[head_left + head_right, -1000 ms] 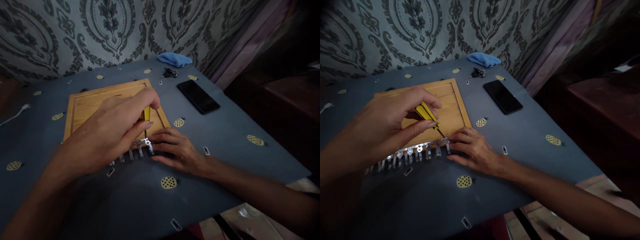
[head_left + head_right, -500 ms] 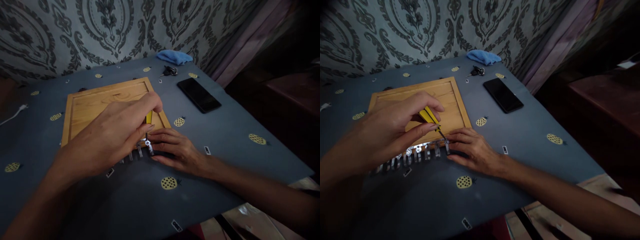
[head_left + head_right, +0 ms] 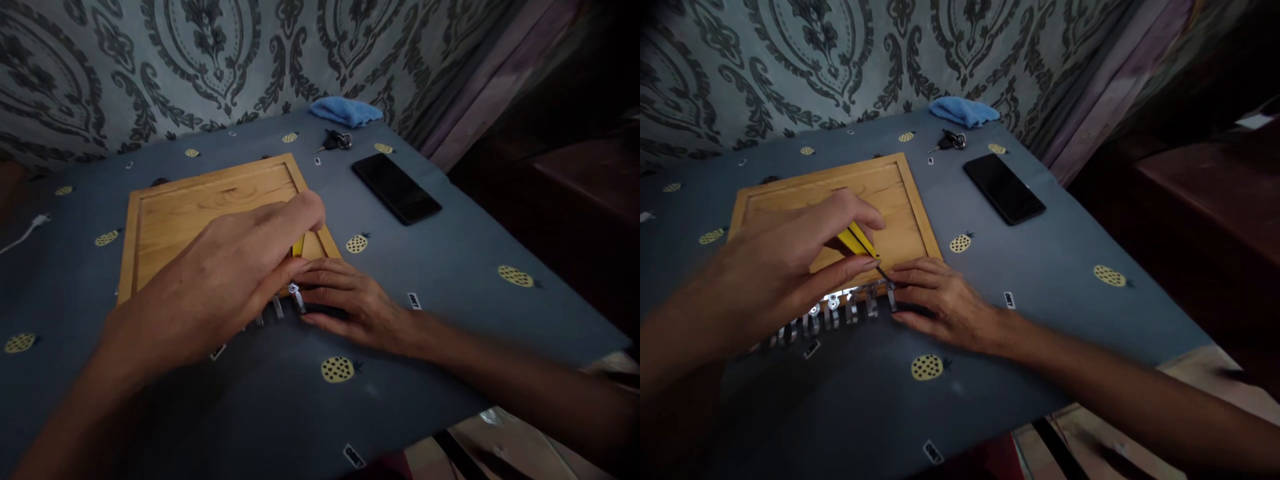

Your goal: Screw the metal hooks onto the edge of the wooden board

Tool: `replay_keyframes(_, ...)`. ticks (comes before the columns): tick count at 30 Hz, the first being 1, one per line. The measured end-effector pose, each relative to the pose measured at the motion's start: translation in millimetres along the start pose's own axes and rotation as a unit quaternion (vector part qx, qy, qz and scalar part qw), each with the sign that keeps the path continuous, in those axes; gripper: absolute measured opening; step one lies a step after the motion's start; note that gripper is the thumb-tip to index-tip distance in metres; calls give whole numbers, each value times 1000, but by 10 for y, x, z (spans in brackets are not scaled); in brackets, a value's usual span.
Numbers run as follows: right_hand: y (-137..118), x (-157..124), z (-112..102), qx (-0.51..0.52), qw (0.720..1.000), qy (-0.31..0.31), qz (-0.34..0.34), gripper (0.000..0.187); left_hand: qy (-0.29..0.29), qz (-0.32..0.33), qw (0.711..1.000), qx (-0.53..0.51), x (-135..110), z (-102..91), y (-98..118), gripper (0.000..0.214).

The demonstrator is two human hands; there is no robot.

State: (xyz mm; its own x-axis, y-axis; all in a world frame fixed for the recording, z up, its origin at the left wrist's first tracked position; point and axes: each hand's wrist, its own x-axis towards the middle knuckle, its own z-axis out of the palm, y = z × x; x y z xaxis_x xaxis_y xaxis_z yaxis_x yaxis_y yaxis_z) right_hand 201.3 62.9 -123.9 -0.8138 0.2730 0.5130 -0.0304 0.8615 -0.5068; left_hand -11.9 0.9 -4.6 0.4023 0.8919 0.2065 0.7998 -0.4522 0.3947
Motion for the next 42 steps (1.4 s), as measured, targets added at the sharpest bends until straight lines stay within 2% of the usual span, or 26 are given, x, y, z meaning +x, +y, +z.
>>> replay_keyframes(5, 13, -5, 11, 9, 1000, 2, 6, 18, 14, -7, 1000, -7, 10, 8, -6, 10)
replay_keyframes(14, 32, -23, 15, 18, 1000, 3, 14, 20, -14, 23, 1000, -4, -12, -37, -6, 14)
replay_keyframes(19, 13, -18, -5, 19, 1000, -1, 14, 22, 22, 14, 999, 44, -38, -116, -33, 19)
replay_keyframes(23, 12, -17, -9, 24, 1000, 2, 17, 22, 35, 15, 997, 59, -46, -109, -48, 17)
replay_keyframes(29, 16, -13, -4, 39, 999, 2, 17, 23, 24, 15, 999, 37, -47, -45, -52, 18)
replay_keyframes(42, 26, -14, 1, 42, 999, 6, 16, 21, 6, 13, 999, 33, -40, -62, -15, 19)
